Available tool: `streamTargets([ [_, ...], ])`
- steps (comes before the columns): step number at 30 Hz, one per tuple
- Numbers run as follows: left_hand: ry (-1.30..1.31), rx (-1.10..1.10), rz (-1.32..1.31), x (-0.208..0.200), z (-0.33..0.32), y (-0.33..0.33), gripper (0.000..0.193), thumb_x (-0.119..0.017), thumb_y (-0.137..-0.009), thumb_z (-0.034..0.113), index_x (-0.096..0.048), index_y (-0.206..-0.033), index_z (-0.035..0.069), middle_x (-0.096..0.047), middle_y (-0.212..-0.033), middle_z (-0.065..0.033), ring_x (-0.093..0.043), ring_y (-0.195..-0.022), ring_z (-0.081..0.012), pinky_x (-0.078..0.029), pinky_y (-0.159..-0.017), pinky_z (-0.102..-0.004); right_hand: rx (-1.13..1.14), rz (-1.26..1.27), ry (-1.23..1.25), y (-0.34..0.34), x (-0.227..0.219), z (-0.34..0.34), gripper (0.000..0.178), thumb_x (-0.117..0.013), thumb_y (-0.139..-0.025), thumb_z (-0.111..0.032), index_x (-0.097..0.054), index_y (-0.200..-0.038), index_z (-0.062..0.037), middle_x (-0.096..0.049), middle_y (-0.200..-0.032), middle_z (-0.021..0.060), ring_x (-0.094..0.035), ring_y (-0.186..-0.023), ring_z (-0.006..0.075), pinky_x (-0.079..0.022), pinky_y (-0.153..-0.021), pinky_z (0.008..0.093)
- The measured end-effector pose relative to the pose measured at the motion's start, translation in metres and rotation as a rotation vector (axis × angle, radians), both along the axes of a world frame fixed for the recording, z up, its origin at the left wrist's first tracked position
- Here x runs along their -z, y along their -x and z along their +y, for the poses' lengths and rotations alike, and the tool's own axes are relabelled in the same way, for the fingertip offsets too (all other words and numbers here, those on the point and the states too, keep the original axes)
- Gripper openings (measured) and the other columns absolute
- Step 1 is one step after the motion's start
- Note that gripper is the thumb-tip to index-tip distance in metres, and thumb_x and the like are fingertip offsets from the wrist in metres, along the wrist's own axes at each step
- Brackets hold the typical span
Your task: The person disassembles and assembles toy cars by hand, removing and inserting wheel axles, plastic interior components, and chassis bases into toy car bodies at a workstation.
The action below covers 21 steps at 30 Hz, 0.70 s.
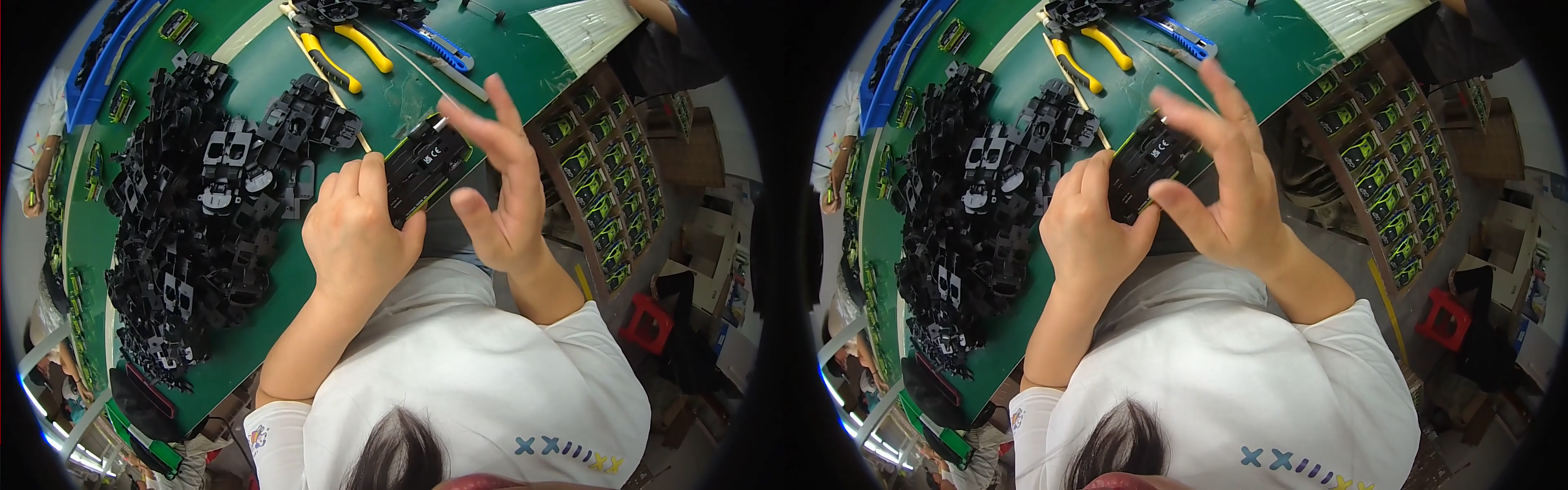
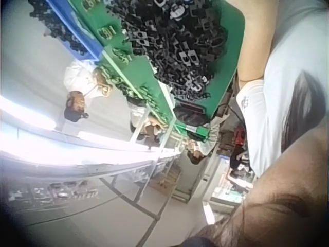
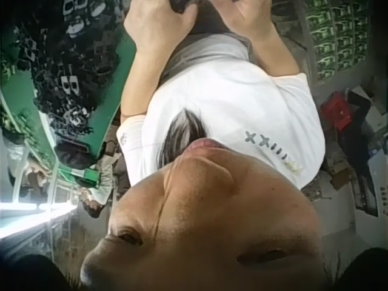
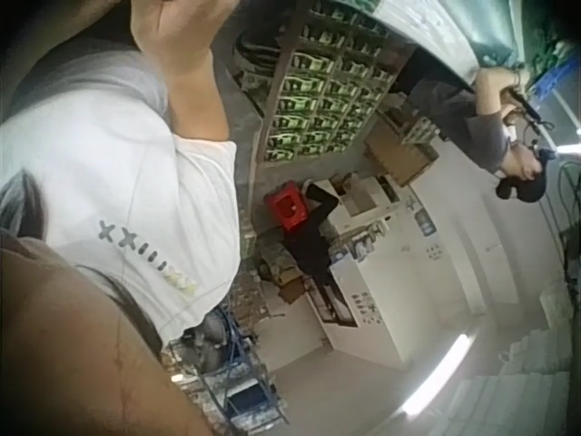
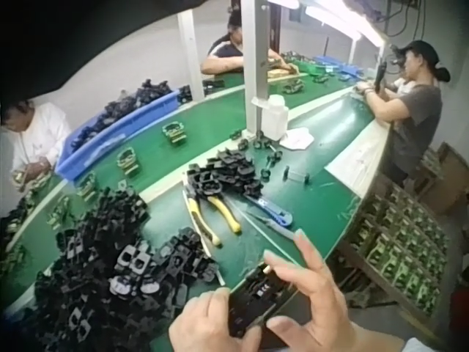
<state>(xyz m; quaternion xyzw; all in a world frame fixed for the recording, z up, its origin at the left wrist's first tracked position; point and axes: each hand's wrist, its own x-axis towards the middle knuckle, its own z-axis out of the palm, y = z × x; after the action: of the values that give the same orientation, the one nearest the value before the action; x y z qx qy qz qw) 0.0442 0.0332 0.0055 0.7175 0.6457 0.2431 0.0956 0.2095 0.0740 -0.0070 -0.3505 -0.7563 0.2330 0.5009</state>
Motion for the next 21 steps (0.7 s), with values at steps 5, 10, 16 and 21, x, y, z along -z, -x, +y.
streamTargets([
  [5, -0.002, -0.013, 0.02, 0.001, 0.0, 0.001, 0.058, -0.079, -0.057, 0.018, -0.056, -0.108, -0.002, -0.061, -0.092, -0.0111, -0.06, -0.082, -0.0271, -0.05, -0.063, -0.0357, -0.27, -0.157, 0.029, 0.002, 0.004, -0.01, 0.055, -0.053, -0.093, -0.047, -0.05, -0.123, 0.0001, -0.066, -0.114, 0.008, -0.035, -0.136, 0.0362, -0.017, -0.111, 0.0528],
  [10, -0.008, -0.011, 0.003, 0.0, -0.001, 0.0, 0.059, -0.08, -0.056, 0.017, -0.057, -0.107, -0.001, -0.061, -0.091, -0.0104, -0.06, -0.08, -0.0266, -0.05, -0.062, -0.0356, 0.045, -0.112, -0.001, 0.003, 0.006, -0.004, 0.062, -0.05, -0.092, -0.053, -0.047, -0.127, -0.0009, -0.068, -0.111, 0.0068, -0.038, -0.135, 0.0352, -0.014, -0.113, 0.0509],
  [16, -0.015, -0.017, -0.012, 0.001, 0.0, -0.001, 0.057, -0.08, -0.056, 0.017, -0.057, -0.105, 0.0, -0.06, -0.09, -0.0096, -0.059, -0.079, -0.0259, -0.05, -0.061, -0.0351, -0.176, -0.062, 0.004, 0.002, 0.007, -0.012, 0.069, -0.05, -0.091, -0.057, -0.046, -0.129, 0.0003, -0.06, -0.124, 0.0139, -0.036, -0.135, 0.0379, -0.015, -0.112, 0.0516],
  [21, -0.015, -0.026, -0.001, 0.002, -0.001, -0.001, 0.056, -0.079, -0.056, 0.018, -0.056, -0.105, 0.0, -0.06, -0.09, -0.0094, -0.059, -0.079, -0.0256, -0.049, -0.061, -0.0351, -0.294, -0.264, -0.042, -0.008, 0.012, -0.005, 0.07, -0.05, -0.091, -0.057, -0.044, -0.13, 0.0007, -0.057, -0.127, 0.0161, -0.033, -0.137, 0.0403, -0.016, -0.112, 0.0519],
])
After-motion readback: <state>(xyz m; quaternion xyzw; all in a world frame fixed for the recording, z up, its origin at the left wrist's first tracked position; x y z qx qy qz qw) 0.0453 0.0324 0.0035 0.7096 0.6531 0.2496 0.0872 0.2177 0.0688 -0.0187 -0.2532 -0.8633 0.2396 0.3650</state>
